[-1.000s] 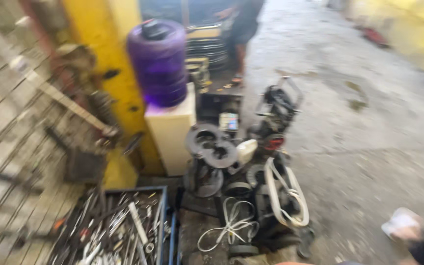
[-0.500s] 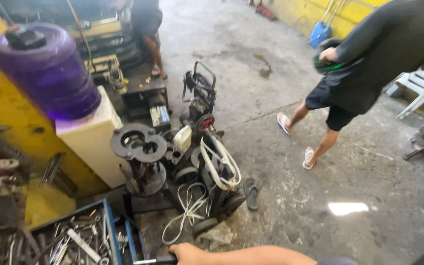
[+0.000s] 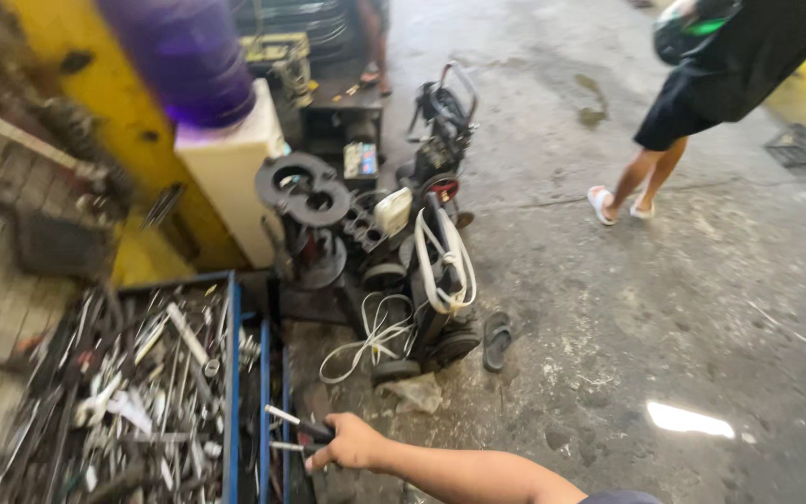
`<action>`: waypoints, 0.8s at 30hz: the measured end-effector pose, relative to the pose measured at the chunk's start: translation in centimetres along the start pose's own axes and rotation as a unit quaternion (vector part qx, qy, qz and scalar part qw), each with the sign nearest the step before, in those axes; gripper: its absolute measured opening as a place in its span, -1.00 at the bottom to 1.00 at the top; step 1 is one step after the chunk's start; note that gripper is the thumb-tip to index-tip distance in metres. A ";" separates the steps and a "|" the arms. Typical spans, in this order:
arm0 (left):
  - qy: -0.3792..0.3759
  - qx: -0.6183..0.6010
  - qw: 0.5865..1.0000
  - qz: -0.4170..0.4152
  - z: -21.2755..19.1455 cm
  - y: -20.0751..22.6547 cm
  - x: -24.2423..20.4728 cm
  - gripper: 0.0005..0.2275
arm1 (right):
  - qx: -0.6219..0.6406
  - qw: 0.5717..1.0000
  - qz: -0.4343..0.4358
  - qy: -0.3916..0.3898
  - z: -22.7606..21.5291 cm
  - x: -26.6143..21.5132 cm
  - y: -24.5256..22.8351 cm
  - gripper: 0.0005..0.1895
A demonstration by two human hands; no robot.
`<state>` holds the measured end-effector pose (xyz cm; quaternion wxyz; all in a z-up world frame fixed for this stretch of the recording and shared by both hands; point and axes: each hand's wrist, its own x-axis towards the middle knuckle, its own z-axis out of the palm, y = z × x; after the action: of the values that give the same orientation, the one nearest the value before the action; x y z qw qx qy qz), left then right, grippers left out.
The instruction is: The person searches through a cluttered tool drawer and a red basket, picking up and inspecting various wrenches and sockets. They move items aside to locate specific tools and place some into a lower drawer.
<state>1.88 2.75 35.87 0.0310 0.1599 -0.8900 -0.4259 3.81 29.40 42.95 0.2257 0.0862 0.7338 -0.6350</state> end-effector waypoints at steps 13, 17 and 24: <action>0.087 -0.391 0.914 -0.065 -10.9 -12.4 5.4 -0.70 | 0.076 0.987 0.141 0.031 3.4 -3.1 -1.8 -0.59; 0.115 -0.109 0.987 -0.019 -11.2 -15.1 6.8 -0.62 | 0.159 0.976 0.151 0.005 7.6 -1.2 -3.0 -0.71; 0.061 0.126 0.990 -0.004 -12.3 -19.2 5.0 -0.63 | 0.163 0.970 0.179 0.008 14.5 -0.4 -2.4 -0.74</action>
<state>4.46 -19.22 28.51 0.0632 0.1916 -0.9323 -0.3002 6.38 14.97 43.98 0.3126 0.2572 0.5945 -0.6948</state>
